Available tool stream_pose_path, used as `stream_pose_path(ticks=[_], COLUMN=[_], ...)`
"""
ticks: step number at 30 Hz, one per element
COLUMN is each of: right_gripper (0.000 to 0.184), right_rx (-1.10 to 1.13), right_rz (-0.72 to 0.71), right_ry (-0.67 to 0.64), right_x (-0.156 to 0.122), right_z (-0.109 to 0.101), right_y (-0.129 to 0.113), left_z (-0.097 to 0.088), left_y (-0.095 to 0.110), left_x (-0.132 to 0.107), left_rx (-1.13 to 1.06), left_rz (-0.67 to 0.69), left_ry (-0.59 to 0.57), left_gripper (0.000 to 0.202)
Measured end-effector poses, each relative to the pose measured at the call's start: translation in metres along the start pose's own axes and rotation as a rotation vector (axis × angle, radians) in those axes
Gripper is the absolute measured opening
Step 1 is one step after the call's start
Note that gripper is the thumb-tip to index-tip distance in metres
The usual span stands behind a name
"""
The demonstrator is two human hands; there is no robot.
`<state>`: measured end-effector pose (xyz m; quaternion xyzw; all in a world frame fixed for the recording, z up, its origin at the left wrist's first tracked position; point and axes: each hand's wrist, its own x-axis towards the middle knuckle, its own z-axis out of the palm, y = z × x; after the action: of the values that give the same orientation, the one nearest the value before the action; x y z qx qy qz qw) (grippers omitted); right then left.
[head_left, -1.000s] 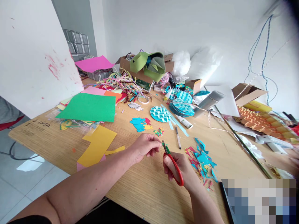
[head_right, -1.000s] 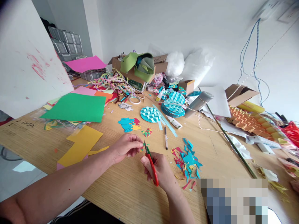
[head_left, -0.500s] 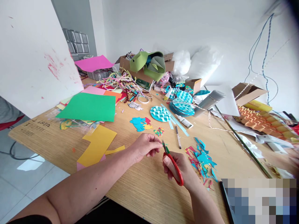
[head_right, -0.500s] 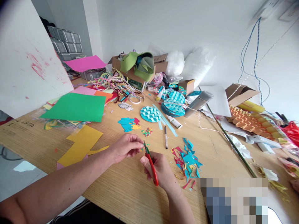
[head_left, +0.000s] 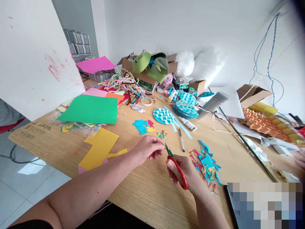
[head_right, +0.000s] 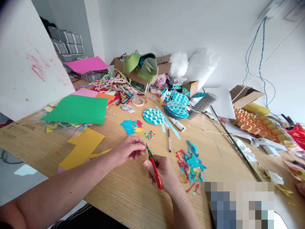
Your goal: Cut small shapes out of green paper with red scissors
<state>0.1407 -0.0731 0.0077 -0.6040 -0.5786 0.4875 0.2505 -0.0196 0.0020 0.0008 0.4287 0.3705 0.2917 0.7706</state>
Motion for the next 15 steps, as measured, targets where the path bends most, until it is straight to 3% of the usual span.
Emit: stream_pose_path(ticks=[15], right_gripper=[0.044], right_rx=[0.007], right_rz=[0.005], right_ry=[0.003], right_x=[0.0010], right_z=[-0.0007], right_y=[0.0016], left_z=[0.0004], left_y=[0.0004], left_x=[-0.0006], left_rx=[0.021], left_rz=[0.020], left_ry=[0.008], left_gripper=[0.017])
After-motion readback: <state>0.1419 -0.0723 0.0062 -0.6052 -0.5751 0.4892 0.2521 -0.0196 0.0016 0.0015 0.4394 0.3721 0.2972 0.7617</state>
